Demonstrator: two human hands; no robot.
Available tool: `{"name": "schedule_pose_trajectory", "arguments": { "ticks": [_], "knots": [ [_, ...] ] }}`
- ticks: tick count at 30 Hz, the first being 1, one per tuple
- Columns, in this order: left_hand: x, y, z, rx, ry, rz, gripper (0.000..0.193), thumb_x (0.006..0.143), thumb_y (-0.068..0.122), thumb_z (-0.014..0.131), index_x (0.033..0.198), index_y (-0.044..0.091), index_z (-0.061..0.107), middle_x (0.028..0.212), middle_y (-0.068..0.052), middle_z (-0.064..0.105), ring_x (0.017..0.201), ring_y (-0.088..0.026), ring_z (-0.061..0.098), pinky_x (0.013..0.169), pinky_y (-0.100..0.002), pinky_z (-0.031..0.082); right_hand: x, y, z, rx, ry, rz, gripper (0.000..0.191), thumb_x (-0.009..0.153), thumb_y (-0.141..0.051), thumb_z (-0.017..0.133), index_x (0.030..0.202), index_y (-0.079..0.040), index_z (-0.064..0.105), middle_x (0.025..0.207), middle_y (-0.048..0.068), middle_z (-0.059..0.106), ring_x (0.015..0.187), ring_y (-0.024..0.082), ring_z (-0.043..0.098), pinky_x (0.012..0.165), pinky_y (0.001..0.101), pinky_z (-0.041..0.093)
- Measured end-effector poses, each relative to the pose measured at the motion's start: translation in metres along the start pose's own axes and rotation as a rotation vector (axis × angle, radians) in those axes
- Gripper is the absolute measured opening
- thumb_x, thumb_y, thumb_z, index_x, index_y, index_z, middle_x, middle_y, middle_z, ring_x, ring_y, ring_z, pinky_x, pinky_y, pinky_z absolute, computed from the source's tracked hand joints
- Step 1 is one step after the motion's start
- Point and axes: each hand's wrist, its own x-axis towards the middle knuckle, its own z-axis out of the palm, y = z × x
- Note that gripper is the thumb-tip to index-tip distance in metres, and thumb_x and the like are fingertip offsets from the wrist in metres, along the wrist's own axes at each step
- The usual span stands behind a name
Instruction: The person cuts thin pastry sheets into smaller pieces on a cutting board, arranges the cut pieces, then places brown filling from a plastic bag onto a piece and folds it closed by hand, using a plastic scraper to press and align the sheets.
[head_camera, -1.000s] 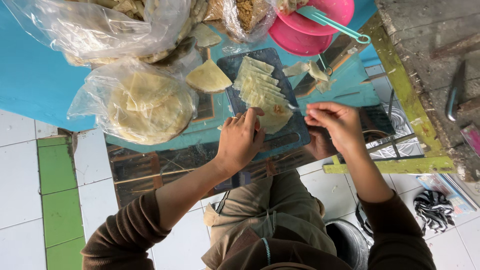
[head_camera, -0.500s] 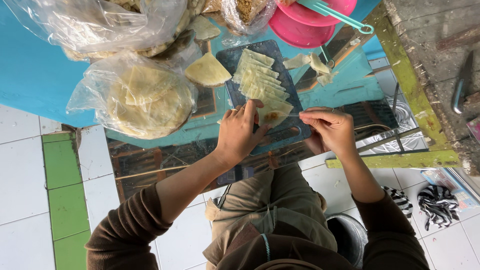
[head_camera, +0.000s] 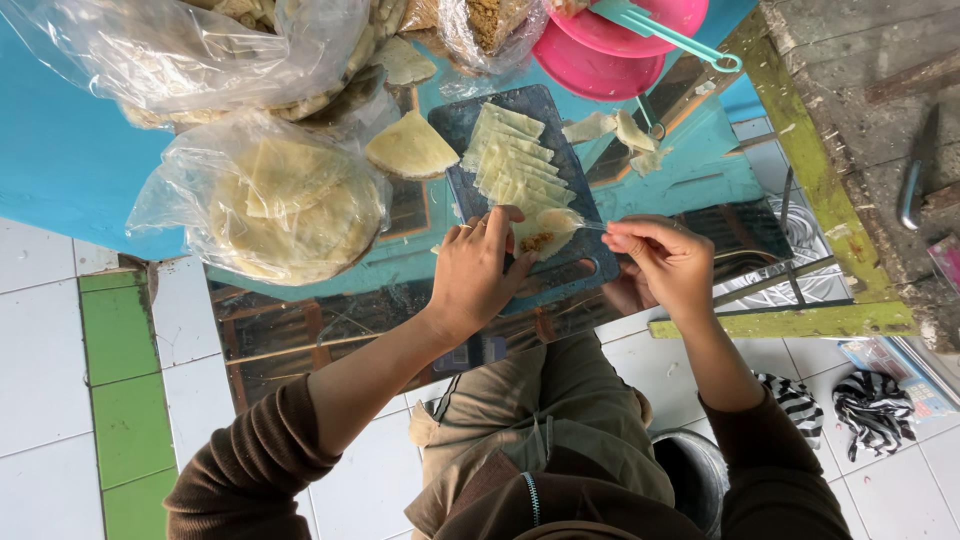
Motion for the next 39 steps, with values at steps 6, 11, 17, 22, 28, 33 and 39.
{"name": "schedule_pose_trajectory", "arguments": {
  "ticks": [6, 11, 17, 22, 28, 33, 39],
  "knots": [
    [-0.002, 0.0, 0.0, -0.04, 0.005, -0.008, 0.045, 0.088, 0.021, 0.076, 0.122, 0.01, 0.049, 0.085, -0.003, 0.061, 0.086, -0.026, 0.064, 0.076, -0.042, 0.045, 0.016, -0.008, 0.001, 0.183, -0.007, 0.335, 0.018, 0.097, 0.0, 0.069, 0.114, 0.005, 0.073, 0.104, 0.015, 0.076, 0.091, 0.018, 0.076, 0.083, 0.03, 0.063],
    [-0.002, -0.001, 0.001, -0.028, 0.012, -0.005, 0.046, 0.087, 0.019, 0.075, 0.124, 0.01, 0.049, 0.089, -0.003, 0.062, 0.091, -0.026, 0.064, 0.078, -0.042, 0.045, 0.091, -0.015, 0.003, 0.254, 0.043, 0.149, 0.021, 0.098, -0.003, 0.073, 0.115, 0.009, 0.07, 0.109, 0.014, 0.074, 0.095, 0.022, 0.077, 0.09, 0.036, 0.065],
    [-0.003, 0.003, -0.005, 0.002, 0.026, 0.037, 0.047, 0.087, 0.017, 0.075, 0.126, 0.011, 0.05, 0.096, -0.003, 0.063, 0.094, -0.025, 0.064, 0.08, -0.042, 0.044, 0.233, -0.014, 0.067, 0.191, 0.02, -0.087, 0.017, 0.1, -0.003, 0.071, 0.115, 0.003, 0.073, 0.107, 0.013, 0.077, 0.093, 0.023, 0.078, 0.086, 0.035, 0.068],
    [-0.002, 0.004, -0.008, 0.003, 0.011, 0.05, 0.046, 0.086, 0.016, 0.075, 0.125, 0.011, 0.05, 0.096, -0.002, 0.064, 0.094, -0.024, 0.064, 0.08, -0.041, 0.044, 0.237, -0.015, 0.088, -0.585, 0.244, -0.759, 0.022, 0.077, -0.002, 0.082, 0.096, -0.001, 0.07, 0.095, 0.014, 0.071, 0.09, 0.024, 0.069, 0.078, 0.0345, 0.055],
    [-0.003, 0.0, -0.004, 0.004, 0.006, 0.048, 0.048, 0.087, 0.016, 0.075, 0.127, 0.011, 0.05, 0.097, -0.002, 0.064, 0.093, -0.024, 0.063, 0.082, -0.041, 0.044, 0.199, -0.019, 0.045, -0.418, -0.029, -0.269, 0.025, 0.09, 0.005, 0.075, 0.084, -0.003, 0.053, 0.08, 0.003, 0.055, 0.076, 0.01, 0.052, 0.069, 0.0263, 0.043],
    [-0.001, -0.001, -0.003, -0.016, 0.015, 0.041, 0.048, 0.086, 0.017, 0.076, 0.126, 0.012, 0.05, 0.097, -0.001, 0.064, 0.094, -0.024, 0.063, 0.082, -0.041, 0.044, 0.141, -0.04, 0.023, -0.302, -0.472, -0.094, 0.023, 0.075, 0.006, 0.068, 0.094, -0.006, 0.065, 0.099, -0.006, 0.068, 0.072, 0.005, 0.058, 0.065, 0.0237, 0.049],
    [0.0, 0.001, -0.004, -0.031, 0.013, 0.04, 0.05, 0.086, 0.017, 0.076, 0.127, 0.011, 0.05, 0.094, 0.0, 0.063, 0.096, -0.024, 0.063, 0.081, -0.041, 0.044, 0.123, -0.048, 0.025, -0.666, -0.12, 0.007, 0.027, 0.097, -0.021, 0.08, 0.105, -0.003, 0.061, 0.088, 0.011, 0.068, 0.081, 0.024, 0.066, 0.075, 0.0364, 0.055]
  ]
}}
